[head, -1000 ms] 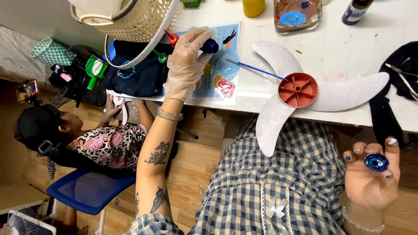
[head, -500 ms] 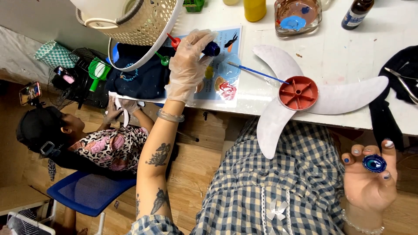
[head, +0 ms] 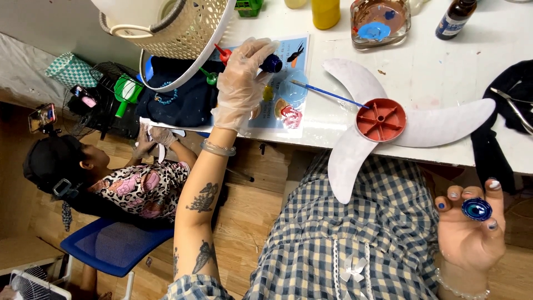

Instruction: Painting blue stripes and decorative patterns on a plastic fan blade.

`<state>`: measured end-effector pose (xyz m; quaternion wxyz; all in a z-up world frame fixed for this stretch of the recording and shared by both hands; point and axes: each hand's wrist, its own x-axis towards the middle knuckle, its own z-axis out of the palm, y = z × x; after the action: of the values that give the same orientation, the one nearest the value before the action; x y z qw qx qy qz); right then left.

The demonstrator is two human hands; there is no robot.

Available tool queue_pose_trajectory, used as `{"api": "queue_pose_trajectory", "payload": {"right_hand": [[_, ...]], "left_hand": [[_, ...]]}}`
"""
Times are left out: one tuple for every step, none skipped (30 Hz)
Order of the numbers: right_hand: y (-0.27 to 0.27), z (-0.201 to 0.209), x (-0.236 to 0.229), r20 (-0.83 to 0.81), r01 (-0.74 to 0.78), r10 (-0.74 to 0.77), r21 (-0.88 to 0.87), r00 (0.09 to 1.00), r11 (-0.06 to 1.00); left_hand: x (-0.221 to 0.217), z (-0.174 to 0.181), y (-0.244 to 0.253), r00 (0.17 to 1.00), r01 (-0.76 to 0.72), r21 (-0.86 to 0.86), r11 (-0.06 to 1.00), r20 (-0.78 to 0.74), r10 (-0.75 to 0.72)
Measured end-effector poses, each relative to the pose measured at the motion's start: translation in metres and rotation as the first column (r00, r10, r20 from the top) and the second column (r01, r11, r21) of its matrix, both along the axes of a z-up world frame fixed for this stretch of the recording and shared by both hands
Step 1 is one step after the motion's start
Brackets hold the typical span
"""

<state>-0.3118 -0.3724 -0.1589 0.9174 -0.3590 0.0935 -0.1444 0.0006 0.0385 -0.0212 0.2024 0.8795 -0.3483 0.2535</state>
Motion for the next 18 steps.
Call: {"api": "queue_pose_trajectory", "payload": {"right_hand": [[0.0006, 0.0002, 0.0000, 0.000, 0.000, 0.000, 0.000, 1.000, 1.000], [0.0011, 0.0004, 0.0000, 0.006, 0.000, 0.000, 0.015, 1.000, 1.000], [0.0016, 0.0007, -0.0001, 0.012, 0.001, -0.001, 0.030, 1.000, 1.000], [0.0017, 0.0017, 0.0001, 0.012, 0.001, -0.001, 0.030, 1.000, 1.000], [0.0018, 0.0028, 0.0003, -0.001, -0.002, 0.002, 0.006, 1.000, 1.000], [0.0020, 0.0038, 0.0008, -0.013, -0.005, 0.005, -0.018, 1.000, 1.000], [0.0018, 0.0024, 0.0010, -0.012, -0.005, 0.005, -0.017, 1.000, 1.000], [0.0015, 0.0010, 0.0009, 0.005, -0.010, 0.010, -0.010, 1.000, 1.000], [0.0012, -0.0004, 0.0007, 0.023, -0.016, 0.016, -0.004, 1.000, 1.000], [0.0010, 0.0001, 0.0009, 0.022, -0.016, 0.016, -0.004, 1.000, 1.000], [0.0009, 0.0006, 0.0010, 0.011, -0.014, 0.014, 0.002, 1.000, 1.000], [0.0008, 0.0011, 0.0013, 0.001, -0.012, 0.012, 0.009, 1.000, 1.000], [0.0009, 0.0012, 0.0015, 0.001, -0.012, 0.012, 0.009, 1.000, 1.000], [0.0011, 0.0012, 0.0016, 0.002, -0.011, 0.011, 0.006, 1.000, 1.000], [0.0012, 0.0013, 0.0018, 0.002, -0.009, 0.009, 0.003, 1.000, 1.000], [0.0012, 0.0014, 0.0017, 0.002, -0.010, 0.010, 0.003, 1.000, 1.000], [0.0012, 0.0014, 0.0017, -0.008, -0.006, 0.006, 0.003, 1.000, 1.000], [0.0012, 0.0013, 0.0015, -0.018, -0.002, 0.002, 0.002, 1.000, 1.000]], "left_hand": [[0.0000, 0.0009, -0.0002, 1.000, 0.000, 0.000, 1.000, 0.000, 0.000], [0.0001, 0.0018, -0.0006, 1.000, 0.011, 0.003, 1.000, 0.005, -0.011], [0.0003, 0.0027, -0.0010, 1.000, 0.022, 0.006, 1.000, 0.009, -0.022], [-0.0007, 0.0037, -0.0017, 1.000, 0.022, 0.006, 1.000, 0.010, -0.022], [-0.0017, 0.0048, -0.0024, 1.000, 0.023, 0.005, 1.000, 0.007, -0.023], [-0.0026, 0.0063, -0.0028, 1.000, 0.024, 0.004, 1.000, 0.005, -0.024], [-0.0023, 0.0045, -0.0022, 1.000, 0.024, 0.004, 1.000, 0.006, -0.024], [-0.0022, 0.0026, -0.0017, 1.000, -0.007, 0.015, 1.000, 0.005, 0.007], [-0.0021, 0.0006, -0.0011, 0.999, -0.037, 0.026, 0.999, 0.005, 0.037], [-0.0027, 0.0015, -0.0015, 0.999, -0.037, 0.026, 0.999, 0.004, 0.037], [-0.0033, 0.0024, -0.0020, 1.000, -0.024, 0.017, 1.000, 0.001, 0.024], [-0.0037, 0.0035, -0.0024, 1.000, -0.011, 0.009, 1.000, -0.001, 0.011], [-0.0025, 0.0033, -0.0027, 1.000, -0.011, 0.009, 1.000, -0.001, 0.011], [-0.0011, 0.0030, -0.0032, 1.000, -0.001, 0.012, 1.000, 0.020, 0.000], [0.0003, 0.0028, -0.0037, 0.999, 0.010, 0.016, 1.000, 0.040, -0.011], [-0.0002, 0.0037, -0.0037, 0.999, 0.010, 0.016, 1.000, 0.040, -0.011], [-0.0006, 0.0045, -0.0038, 0.999, 0.023, 0.009, 1.000, 0.037, -0.023], [-0.0009, 0.0054, -0.0041, 0.999, 0.036, 0.002, 0.999, 0.034, -0.036]]}}
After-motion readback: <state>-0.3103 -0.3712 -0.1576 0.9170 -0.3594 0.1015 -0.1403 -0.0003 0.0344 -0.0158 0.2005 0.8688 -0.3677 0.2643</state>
